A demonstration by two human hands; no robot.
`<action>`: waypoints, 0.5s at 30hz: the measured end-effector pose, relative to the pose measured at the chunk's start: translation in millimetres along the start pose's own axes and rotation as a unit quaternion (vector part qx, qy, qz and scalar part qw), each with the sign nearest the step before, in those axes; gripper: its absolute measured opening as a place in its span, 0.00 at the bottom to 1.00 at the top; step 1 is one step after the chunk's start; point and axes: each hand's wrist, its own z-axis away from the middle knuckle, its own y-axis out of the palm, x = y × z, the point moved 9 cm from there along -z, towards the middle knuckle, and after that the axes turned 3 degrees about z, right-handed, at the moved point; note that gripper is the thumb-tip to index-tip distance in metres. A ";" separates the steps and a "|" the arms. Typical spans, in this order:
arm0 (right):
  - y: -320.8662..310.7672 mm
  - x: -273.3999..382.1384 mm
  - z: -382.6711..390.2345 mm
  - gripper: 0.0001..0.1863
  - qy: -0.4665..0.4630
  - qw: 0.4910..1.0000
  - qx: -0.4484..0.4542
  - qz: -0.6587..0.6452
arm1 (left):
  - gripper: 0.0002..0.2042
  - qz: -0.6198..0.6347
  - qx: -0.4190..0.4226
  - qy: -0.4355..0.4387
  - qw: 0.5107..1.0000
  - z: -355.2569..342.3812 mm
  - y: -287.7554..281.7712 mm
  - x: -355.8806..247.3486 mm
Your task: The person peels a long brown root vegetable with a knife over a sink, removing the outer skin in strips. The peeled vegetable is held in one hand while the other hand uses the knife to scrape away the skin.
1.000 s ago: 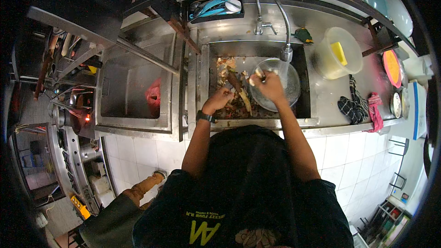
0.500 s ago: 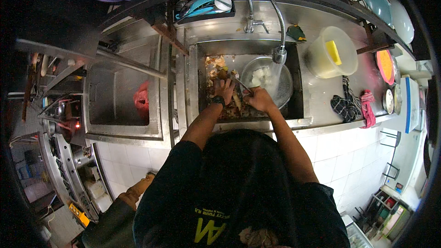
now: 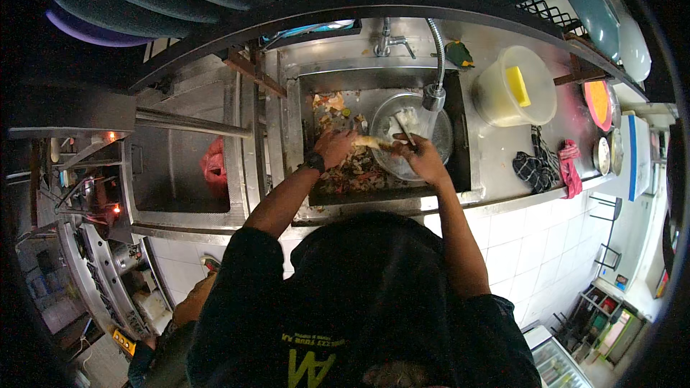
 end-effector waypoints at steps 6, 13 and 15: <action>-34.9 112.3 29.9 0.24 -0.058 0.976 -0.094 -0.186 | 0.26 0.077 -0.098 -0.079 0.989 66.8 -161.2 -128.9; -25.6 176.3 43.0 0.18 -0.078 0.962 -0.065 -0.252 | 0.22 0.170 -0.280 -0.050 0.944 121.8 -234.9 -219.8; -22.8 191.0 49.3 0.16 -0.075 0.963 -0.037 -0.256 | 0.22 0.147 -0.313 -0.051 0.937 131.2 -243.5 -234.6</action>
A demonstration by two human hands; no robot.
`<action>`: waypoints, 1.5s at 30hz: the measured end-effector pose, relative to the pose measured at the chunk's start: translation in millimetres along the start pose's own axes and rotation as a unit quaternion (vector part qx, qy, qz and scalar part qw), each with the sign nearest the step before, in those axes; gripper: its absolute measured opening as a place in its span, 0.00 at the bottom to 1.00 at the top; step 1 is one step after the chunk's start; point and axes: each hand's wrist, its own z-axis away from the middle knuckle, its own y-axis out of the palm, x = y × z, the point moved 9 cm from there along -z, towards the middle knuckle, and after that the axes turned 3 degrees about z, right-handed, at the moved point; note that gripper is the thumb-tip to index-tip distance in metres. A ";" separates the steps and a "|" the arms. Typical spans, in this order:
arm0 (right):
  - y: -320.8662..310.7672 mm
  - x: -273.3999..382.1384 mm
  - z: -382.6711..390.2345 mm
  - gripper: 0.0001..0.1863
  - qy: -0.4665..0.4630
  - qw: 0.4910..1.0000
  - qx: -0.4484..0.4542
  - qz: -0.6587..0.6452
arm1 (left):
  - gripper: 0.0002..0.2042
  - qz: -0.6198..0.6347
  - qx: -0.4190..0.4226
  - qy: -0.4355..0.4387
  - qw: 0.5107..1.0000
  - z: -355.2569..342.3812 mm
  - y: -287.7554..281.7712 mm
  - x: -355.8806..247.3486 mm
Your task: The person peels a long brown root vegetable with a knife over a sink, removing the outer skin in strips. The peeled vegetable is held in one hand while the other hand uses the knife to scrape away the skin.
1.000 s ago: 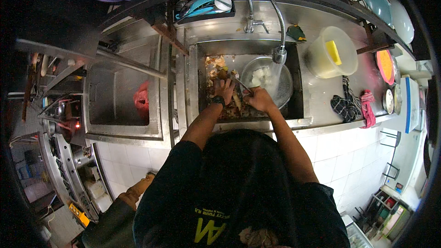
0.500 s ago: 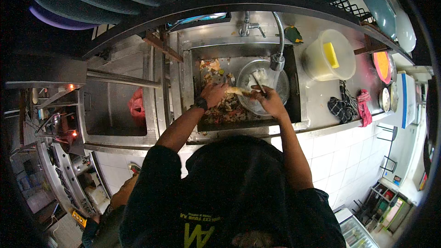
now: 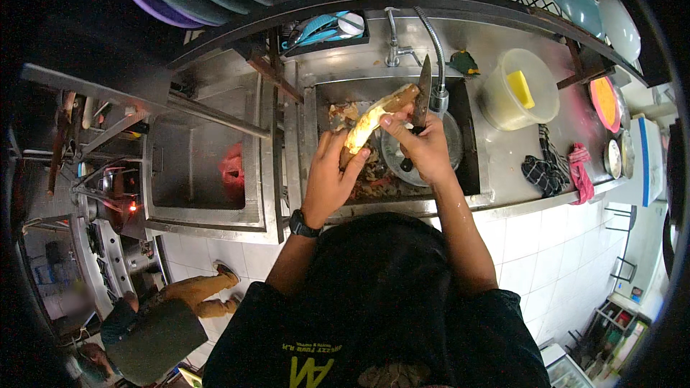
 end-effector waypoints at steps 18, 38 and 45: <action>8.3 4.8 3.4 0.06 -0.093 0.988 -0.033 -0.123 | 0.17 -0.110 -0.096 0.029 0.989 19.8 -5.7 -61.1; 19.7 13.7 16.5 0.13 -0.002 0.989 0.070 -0.129 | 0.17 0.038 -0.078 -0.036 0.996 18.9 -9.9 -46.9; 26.6 3.5 13.8 0.14 0.017 0.988 0.110 -0.111 | 0.15 -0.057 -0.052 0.006 0.997 16.5 -15.0 -52.6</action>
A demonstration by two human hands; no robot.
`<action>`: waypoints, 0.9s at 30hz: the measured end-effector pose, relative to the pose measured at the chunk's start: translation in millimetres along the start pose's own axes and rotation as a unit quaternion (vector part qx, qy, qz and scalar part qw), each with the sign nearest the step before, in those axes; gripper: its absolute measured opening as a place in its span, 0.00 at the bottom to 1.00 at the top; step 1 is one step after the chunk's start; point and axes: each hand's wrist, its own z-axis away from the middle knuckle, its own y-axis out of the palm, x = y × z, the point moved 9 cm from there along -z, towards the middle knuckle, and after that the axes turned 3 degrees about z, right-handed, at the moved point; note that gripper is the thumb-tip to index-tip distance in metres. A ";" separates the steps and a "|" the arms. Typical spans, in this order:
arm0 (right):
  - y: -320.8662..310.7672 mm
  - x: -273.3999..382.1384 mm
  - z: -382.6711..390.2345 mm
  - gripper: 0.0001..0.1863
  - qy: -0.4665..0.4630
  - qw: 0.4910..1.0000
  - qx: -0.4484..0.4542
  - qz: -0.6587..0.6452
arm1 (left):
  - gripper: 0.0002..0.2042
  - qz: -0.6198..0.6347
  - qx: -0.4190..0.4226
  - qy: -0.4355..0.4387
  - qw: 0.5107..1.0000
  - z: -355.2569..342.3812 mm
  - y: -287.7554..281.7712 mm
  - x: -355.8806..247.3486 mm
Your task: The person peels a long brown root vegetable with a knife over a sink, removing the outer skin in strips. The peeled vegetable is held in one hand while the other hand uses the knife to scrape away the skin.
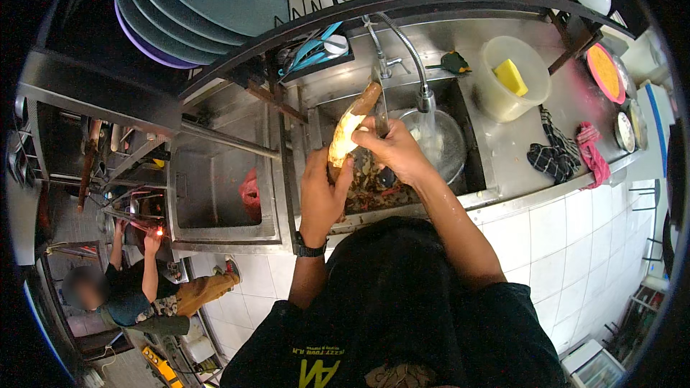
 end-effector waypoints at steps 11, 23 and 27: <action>4.5 -2.9 -0.3 0.10 -0.113 0.989 -0.082 0.047 | 0.13 0.067 0.017 -0.048 0.996 2.1 7.7 2.2; 4.3 11.5 12.1 0.18 -0.007 1.000 -0.004 0.024 | 0.13 0.040 -0.050 -0.015 0.998 3.1 5.2 -0.5; 3.2 3.9 11.5 0.17 0.004 1.000 0.009 0.003 | 0.14 0.060 -0.033 -0.022 0.997 5.1 6.8 8.7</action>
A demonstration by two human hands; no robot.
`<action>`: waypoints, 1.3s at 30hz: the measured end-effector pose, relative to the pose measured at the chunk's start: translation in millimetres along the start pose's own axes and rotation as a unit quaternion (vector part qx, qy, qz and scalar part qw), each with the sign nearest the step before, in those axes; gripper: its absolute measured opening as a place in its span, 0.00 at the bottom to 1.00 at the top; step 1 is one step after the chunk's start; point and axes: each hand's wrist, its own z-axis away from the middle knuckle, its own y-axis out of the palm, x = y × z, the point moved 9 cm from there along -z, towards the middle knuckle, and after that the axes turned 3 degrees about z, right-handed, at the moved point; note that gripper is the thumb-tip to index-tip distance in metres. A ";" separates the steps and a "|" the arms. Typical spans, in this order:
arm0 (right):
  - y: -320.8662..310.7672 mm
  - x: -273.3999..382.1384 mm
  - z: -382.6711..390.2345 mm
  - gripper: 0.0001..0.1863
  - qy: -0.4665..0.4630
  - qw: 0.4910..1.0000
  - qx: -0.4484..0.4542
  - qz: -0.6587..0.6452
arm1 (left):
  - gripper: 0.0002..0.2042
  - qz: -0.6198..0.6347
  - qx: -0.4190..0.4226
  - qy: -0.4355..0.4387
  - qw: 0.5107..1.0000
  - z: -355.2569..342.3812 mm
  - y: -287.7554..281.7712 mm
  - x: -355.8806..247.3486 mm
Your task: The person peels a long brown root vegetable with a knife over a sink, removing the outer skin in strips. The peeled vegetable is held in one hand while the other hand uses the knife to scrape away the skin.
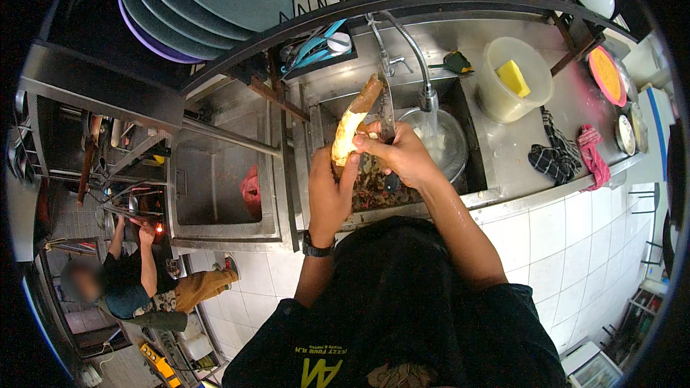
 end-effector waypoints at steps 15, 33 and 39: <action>7.9 4.1 4.1 0.20 -0.119 0.969 0.077 0.202 | 0.32 0.526 0.082 -0.193 0.824 5.0 2.7 35.1; 29.7 65.5 4.9 0.18 -0.177 0.952 -0.055 0.242 | 0.17 0.149 0.034 -0.135 0.979 8.3 -22.5 2.8; 24.8 53.5 0.2 0.13 -0.159 0.951 -0.104 0.244 | 0.17 0.019 0.071 -0.102 0.992 3.2 -24.1 -2.3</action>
